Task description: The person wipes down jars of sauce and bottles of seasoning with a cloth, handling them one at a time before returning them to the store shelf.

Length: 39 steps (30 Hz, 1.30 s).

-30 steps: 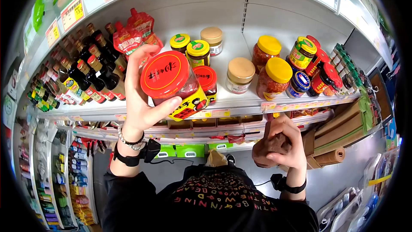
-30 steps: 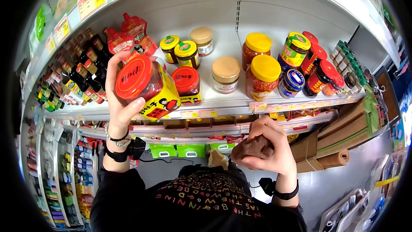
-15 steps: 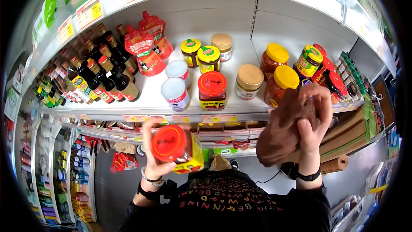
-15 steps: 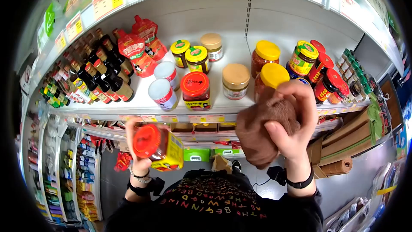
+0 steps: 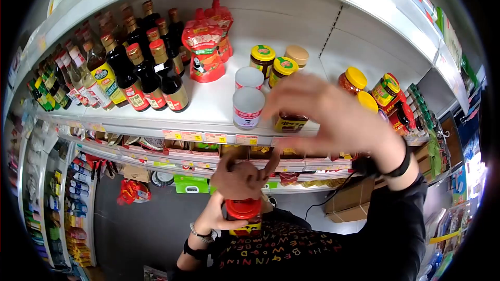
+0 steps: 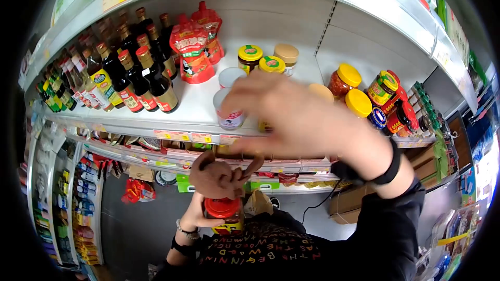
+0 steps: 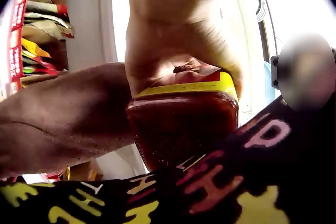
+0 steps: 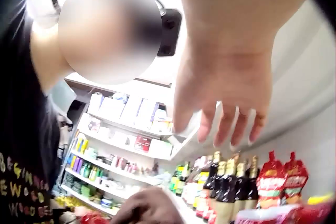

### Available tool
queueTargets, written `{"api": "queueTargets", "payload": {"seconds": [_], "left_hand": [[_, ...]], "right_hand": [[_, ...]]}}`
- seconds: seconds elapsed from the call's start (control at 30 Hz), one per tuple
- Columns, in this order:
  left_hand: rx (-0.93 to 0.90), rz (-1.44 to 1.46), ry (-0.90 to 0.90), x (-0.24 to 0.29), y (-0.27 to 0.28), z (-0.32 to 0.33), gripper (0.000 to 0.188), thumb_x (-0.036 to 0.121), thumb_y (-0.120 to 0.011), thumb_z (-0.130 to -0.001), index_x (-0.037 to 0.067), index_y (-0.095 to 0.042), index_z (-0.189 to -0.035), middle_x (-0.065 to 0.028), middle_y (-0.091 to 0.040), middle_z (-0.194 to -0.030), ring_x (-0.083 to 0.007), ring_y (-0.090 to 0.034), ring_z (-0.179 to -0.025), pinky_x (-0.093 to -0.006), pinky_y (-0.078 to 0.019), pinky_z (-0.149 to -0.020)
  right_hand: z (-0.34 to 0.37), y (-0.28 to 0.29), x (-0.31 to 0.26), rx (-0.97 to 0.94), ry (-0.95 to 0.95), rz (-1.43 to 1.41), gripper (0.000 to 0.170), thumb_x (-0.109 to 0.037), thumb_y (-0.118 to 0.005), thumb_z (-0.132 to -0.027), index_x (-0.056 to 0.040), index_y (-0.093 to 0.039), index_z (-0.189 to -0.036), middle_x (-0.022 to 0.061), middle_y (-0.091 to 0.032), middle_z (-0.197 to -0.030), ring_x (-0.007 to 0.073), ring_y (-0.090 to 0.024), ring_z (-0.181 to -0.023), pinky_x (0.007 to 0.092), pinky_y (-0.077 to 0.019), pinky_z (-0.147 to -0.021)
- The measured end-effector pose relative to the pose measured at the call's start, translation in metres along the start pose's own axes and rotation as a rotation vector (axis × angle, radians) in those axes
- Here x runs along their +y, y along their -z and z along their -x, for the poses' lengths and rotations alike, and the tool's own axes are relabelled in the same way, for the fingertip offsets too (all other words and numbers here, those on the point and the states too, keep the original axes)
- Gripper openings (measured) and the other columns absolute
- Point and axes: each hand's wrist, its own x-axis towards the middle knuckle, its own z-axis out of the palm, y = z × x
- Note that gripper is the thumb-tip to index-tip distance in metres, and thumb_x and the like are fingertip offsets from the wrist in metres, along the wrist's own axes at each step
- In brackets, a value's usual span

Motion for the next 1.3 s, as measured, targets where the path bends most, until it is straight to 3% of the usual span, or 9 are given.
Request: {"api": "queueTargets", "payload": {"seconds": [0.17,0.3,0.4,0.57,0.67,0.87,1.2,1.27,1.3], "left_hand": [[0.220,0.022,0.035,-0.008,0.016,0.051,0.093,0.017,-0.087,-0.060,-0.001,-0.039,-0.138,-0.0151,-0.050,-0.134,-0.0261,-0.051,-0.124,-0.0398,-0.0390,-0.105],[0.411,-0.102,0.077,-0.008,0.019,0.085,0.089,0.019,-0.087,-0.060,-0.002,-0.040,-0.133,-0.0144,-0.054,-0.127,-0.0239,-0.054,-0.119,-0.0382,-0.0406,-0.102],[0.461,-0.178,0.121,-0.002,0.024,0.091,0.089,0.020,-0.088,-0.060,-0.002,-0.040,-0.133,-0.0143,-0.054,-0.127,-0.0235,-0.054,-0.118,-0.0377,-0.0412,-0.102],[0.617,-0.196,0.060,-0.004,0.021,0.088,0.076,0.020,-0.089,-0.063,-0.004,-0.049,-0.123,-0.0154,-0.063,-0.115,-0.0234,-0.064,-0.106,-0.0352,-0.0519,-0.090],[0.543,-0.180,0.181,-0.012,0.027,0.093,0.084,0.020,-0.088,-0.063,-0.001,-0.043,-0.130,-0.0130,-0.057,-0.123,-0.0220,-0.058,-0.113,-0.0359,-0.0462,-0.096],[0.425,-0.220,0.183,-0.014,0.037,0.084,0.081,0.017,-0.088,-0.064,-0.002,-0.044,-0.129,-0.0136,-0.057,-0.121,-0.0224,-0.059,-0.112,-0.0369,-0.0481,-0.094],[0.334,-0.318,0.161,0.002,0.046,0.085,0.090,0.020,-0.089,-0.062,-0.002,-0.039,-0.133,-0.0154,-0.051,-0.128,-0.0247,-0.055,-0.117,-0.0386,-0.0438,-0.099],[0.423,-0.316,0.061,0.007,0.041,0.082,0.081,0.024,-0.088,-0.063,-0.002,-0.048,-0.128,-0.0167,-0.061,-0.119,-0.0268,-0.061,-0.111,-0.0384,-0.0477,-0.095],[0.413,-0.292,0.057,0.008,0.042,0.081,0.081,0.023,-0.088,-0.063,-0.002,-0.048,-0.129,-0.0162,-0.059,-0.121,-0.0265,-0.060,-0.113,-0.0385,-0.0466,-0.095]], "right_hand": [[-0.012,0.013,0.096,-0.291,-0.159,0.513,0.055,-0.012,-0.076,-0.071,-0.0072,-0.059,-0.123,0.0153,-0.054,-0.127,0.0335,-0.053,-0.114,0.0398,-0.0471,-0.095],[-0.045,0.019,0.147,-0.342,-0.327,0.367,0.087,-0.011,-0.082,-0.061,-0.0114,-0.043,-0.138,0.0193,-0.043,-0.137,0.0372,-0.048,-0.122,0.0422,-0.0440,-0.102],[-0.069,0.013,0.169,-0.449,-0.189,0.279,0.092,-0.013,-0.085,-0.057,-0.0128,-0.042,-0.139,0.0189,-0.042,-0.138,0.0378,-0.045,-0.126,0.0414,-0.0437,-0.103],[-0.078,-0.028,0.164,-0.735,-0.294,0.730,0.120,-0.020,-0.090,-0.052,-0.0336,-0.023,-0.151,0.0117,-0.012,-0.159,0.0407,-0.042,-0.130,0.0432,-0.0459,-0.101],[-0.076,-0.032,0.176,-0.797,-0.369,0.622,0.119,-0.022,-0.090,-0.050,-0.0329,-0.026,-0.150,0.0122,-0.013,-0.159,0.0401,-0.049,-0.124,0.0425,-0.0482,-0.098],[-0.062,-0.038,0.190,-0.700,-0.381,0.666,0.112,-0.024,-0.091,-0.048,-0.0291,-0.034,-0.144,0.0139,-0.015,-0.158,0.0387,-0.061,-0.107,0.0416,-0.0520,-0.091],[-0.046,-0.018,0.220,-0.719,-0.580,0.741,0.113,-0.025,-0.090,-0.048,-0.0282,-0.033,-0.145,0.0146,-0.020,-0.157,0.0373,-0.056,-0.118,0.0436,-0.0524,-0.092],[-0.042,-0.001,0.208,-0.477,-0.600,0.643,0.114,-0.023,-0.090,-0.051,-0.0260,-0.030,-0.148,0.0165,-0.018,-0.157,0.0405,-0.055,-0.117,0.0420,-0.0514,-0.092],[-0.039,0.006,0.187,-0.313,-0.579,0.673,0.104,-0.019,-0.086,-0.060,-0.0202,-0.032,-0.148,0.0169,-0.030,-0.153,0.0389,-0.057,-0.115,0.0415,-0.0506,-0.093]]}}
